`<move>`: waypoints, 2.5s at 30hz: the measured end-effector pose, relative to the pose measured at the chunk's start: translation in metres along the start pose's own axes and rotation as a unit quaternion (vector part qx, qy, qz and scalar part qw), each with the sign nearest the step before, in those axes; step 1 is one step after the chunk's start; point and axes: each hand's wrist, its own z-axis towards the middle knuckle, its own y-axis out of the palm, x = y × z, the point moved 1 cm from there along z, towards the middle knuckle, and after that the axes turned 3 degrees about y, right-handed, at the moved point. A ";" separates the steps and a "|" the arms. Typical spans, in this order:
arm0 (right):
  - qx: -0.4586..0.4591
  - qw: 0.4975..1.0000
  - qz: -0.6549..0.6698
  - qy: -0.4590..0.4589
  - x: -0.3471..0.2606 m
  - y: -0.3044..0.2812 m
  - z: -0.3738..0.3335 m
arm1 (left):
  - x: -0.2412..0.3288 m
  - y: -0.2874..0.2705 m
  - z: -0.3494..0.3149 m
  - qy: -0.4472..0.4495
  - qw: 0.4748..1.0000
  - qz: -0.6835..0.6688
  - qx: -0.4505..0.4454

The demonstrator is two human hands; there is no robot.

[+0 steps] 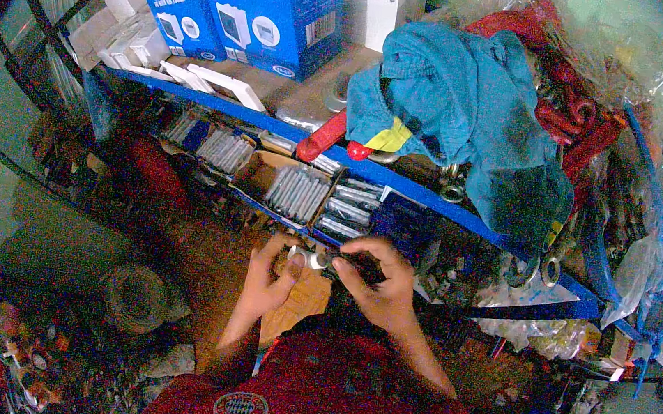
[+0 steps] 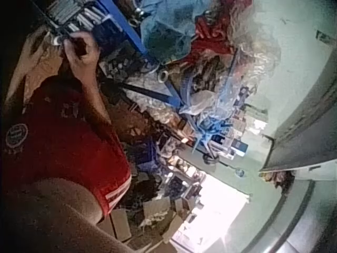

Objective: Assembling plastic pipe elbow fittings by inserting internal components.

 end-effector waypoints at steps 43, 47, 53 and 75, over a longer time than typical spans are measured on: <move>-0.050 0.961 -0.187 -0.198 0.014 0.012 -0.003 | -0.005 -0.003 -0.006 0.063 0.998 0.024 0.004; -0.104 0.980 -0.137 -0.099 0.019 0.005 -0.002 | -0.005 -0.002 -0.004 0.089 0.996 0.012 -0.021; -0.209 0.934 0.186 0.220 0.015 0.006 0.007 | -0.003 -0.001 -0.006 0.112 0.993 0.000 -0.036; -0.026 0.989 -0.130 -0.063 0.043 0.006 -0.014 | -0.009 0.012 -0.013 0.019 0.998 -0.025 0.055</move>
